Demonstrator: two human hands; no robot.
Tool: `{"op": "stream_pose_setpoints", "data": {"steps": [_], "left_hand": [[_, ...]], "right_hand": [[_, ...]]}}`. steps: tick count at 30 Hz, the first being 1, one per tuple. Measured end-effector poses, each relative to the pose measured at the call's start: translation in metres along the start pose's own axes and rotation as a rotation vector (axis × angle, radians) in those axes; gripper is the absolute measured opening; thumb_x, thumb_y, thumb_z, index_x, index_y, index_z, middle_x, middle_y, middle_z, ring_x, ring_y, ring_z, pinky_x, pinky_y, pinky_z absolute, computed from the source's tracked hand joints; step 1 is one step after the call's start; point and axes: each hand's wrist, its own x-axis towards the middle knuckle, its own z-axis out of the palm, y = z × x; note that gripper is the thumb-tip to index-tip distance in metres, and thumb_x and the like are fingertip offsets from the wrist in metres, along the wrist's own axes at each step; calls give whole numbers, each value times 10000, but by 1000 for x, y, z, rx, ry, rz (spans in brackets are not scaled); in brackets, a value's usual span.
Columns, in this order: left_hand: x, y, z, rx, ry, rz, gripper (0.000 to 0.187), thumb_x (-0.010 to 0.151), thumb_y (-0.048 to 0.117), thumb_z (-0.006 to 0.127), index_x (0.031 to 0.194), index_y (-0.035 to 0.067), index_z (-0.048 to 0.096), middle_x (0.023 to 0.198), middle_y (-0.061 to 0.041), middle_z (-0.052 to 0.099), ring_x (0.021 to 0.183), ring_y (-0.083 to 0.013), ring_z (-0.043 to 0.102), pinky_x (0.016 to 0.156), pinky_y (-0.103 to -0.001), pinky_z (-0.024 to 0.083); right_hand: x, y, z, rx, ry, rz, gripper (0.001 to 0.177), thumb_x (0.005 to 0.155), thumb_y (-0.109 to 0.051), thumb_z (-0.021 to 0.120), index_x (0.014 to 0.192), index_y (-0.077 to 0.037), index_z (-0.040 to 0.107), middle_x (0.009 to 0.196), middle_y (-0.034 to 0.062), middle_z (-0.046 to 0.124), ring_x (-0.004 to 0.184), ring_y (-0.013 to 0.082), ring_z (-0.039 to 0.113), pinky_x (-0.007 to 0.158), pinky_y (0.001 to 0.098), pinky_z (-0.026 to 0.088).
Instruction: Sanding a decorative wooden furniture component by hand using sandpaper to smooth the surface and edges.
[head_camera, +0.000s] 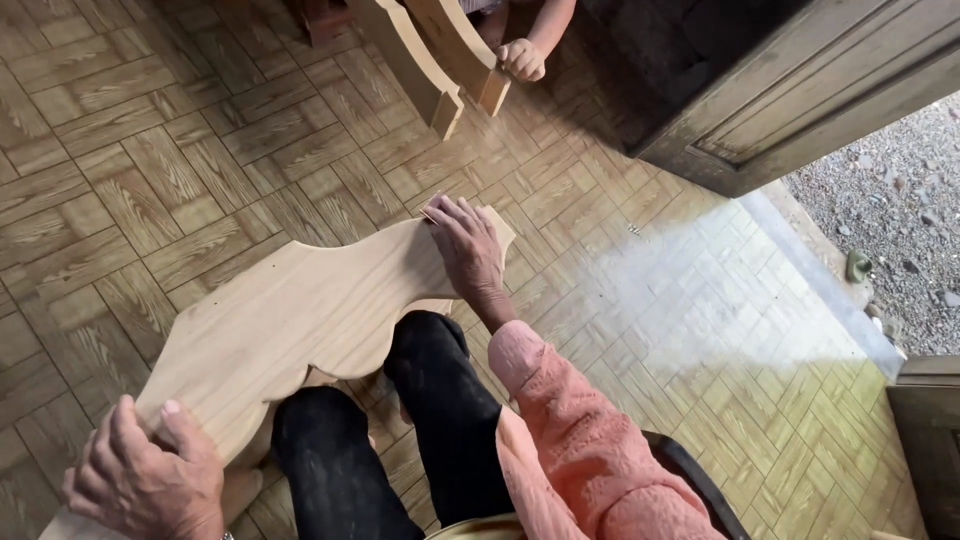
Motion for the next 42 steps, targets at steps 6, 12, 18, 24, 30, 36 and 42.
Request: {"op": "stream_pose_setpoints", "data": {"steps": [6, 12, 18, 24, 30, 36, 42], "left_hand": [[3, 1, -1, -79, -37, -38, 342, 1169, 298, 674, 1326, 43, 839, 1289, -151, 837, 1198, -325, 706, 1117, -482, 432], [7, 4, -7, -113, -40, -50, 331, 1167, 282, 699, 1312, 11, 823, 1263, -177, 825, 1171, -361, 704, 1103, -518, 433], [10, 5, -9, -137, -31, -39, 360, 1188, 295, 664, 1293, -11, 821, 1263, -179, 812, 1149, -374, 698, 1091, -527, 433], [12, 6, -10, -115, -26, -30, 348, 1167, 275, 658, 1287, 1, 835, 1246, -170, 804, 1172, -346, 700, 1068, -498, 447], [14, 7, -13, -158, -37, -25, 359, 1199, 287, 640, 1301, -19, 797, 1260, -204, 787, 1145, -401, 692, 1022, -550, 443], [17, 8, -15, -153, -39, 3, 391, 1223, 300, 610, 1286, -37, 798, 1248, -207, 791, 1121, -404, 696, 1013, -531, 453], [15, 7, -14, -141, -49, 16, 383, 1206, 288, 609, 1288, -38, 793, 1250, -195, 793, 1115, -398, 697, 1010, -536, 442]], "right_hand": [[4, -5, -8, 49, -52, 71, 308, 1066, -250, 562, 1358, -247, 662, 1470, 8, 621, 1421, 300, 533, 1185, 453, 372], [4, -6, -7, 30, -55, 77, 296, 1079, -276, 547, 1350, -260, 663, 1466, -9, 623, 1417, 300, 543, 1184, 452, 369], [5, -6, -7, 30, -57, 90, 283, 1072, -285, 565, 1337, -283, 667, 1450, -36, 635, 1399, 272, 563, 1181, 437, 368], [7, -9, -10, 52, -51, 83, 276, 1073, -273, 566, 1325, -258, 678, 1430, -26, 649, 1385, 271, 564, 1168, 427, 387], [5, -10, -11, 28, -18, 59, 282, 1071, -273, 591, 1343, -266, 667, 1422, -21, 652, 1387, 246, 571, 1162, 398, 397], [7, -15, -18, 48, -43, 69, 297, 1088, -298, 542, 1355, -240, 658, 1436, 3, 645, 1403, 263, 554, 1154, 413, 394], [7, -18, -19, 86, -2, 67, 272, 1080, -248, 600, 1344, -232, 662, 1411, 12, 662, 1386, 274, 577, 1116, 417, 442]]}}
